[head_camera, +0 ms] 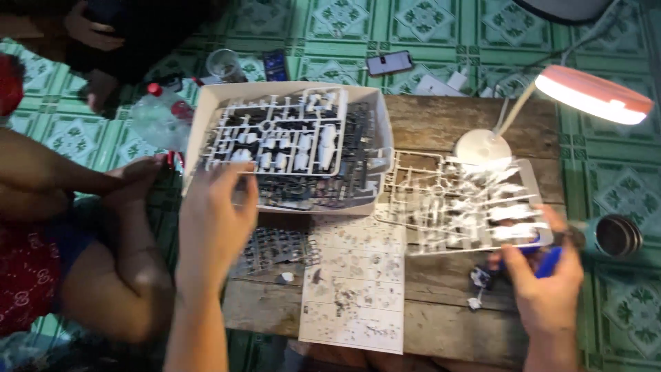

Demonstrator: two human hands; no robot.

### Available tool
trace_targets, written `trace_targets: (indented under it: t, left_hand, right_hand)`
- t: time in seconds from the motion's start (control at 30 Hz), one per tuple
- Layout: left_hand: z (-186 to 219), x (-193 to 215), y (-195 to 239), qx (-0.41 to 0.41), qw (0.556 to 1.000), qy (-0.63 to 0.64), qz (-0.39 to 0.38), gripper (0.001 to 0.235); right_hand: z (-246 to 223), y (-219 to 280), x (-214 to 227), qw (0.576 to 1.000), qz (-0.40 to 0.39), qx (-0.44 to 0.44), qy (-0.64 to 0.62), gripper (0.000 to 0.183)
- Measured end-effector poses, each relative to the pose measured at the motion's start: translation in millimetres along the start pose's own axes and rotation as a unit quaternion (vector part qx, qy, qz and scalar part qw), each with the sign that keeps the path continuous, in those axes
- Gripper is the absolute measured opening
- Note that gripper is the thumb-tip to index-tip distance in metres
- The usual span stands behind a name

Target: Cutting plastic model components from a sprue and assembling them following a manual.

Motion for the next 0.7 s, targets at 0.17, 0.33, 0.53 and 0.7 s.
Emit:
trace_targets:
  t: [0.17,0.33,0.53,0.7]
  left_hand:
    - [-60,-4,-57,0.204,0.959,-0.043,-0.190,0.051]
    - [-76,-23,-77,0.218,0.931,-0.098,-0.275,0.045]
    - [-70,-27,-82,0.267,0.927,-0.088,-0.248,0.044]
    - [-95,-45,-77,0.197,0.954,-0.066,-0.215,0.043]
  right_hand:
    - [-42,0,-11,0.923,-0.013,0.130,0.362,0.056]
    - [-76,0,-55,0.899,-0.028,0.224,0.376,0.047]
    - [-132,-52,-176,0.892,-0.124,0.334,0.279,0.036]
    - [-177,-85,-248,0.842,-0.263,0.207,0.423,0.053]
Point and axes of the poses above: each hand's wrist, its own y-axis away from the middle knuckle, its own x-axis out of the back of the hand, z = x × y, the point moved 2 cm from there along -y, towards the middle knuckle, and after that the axes turned 4 degrees about y, right-handed, at the moved point
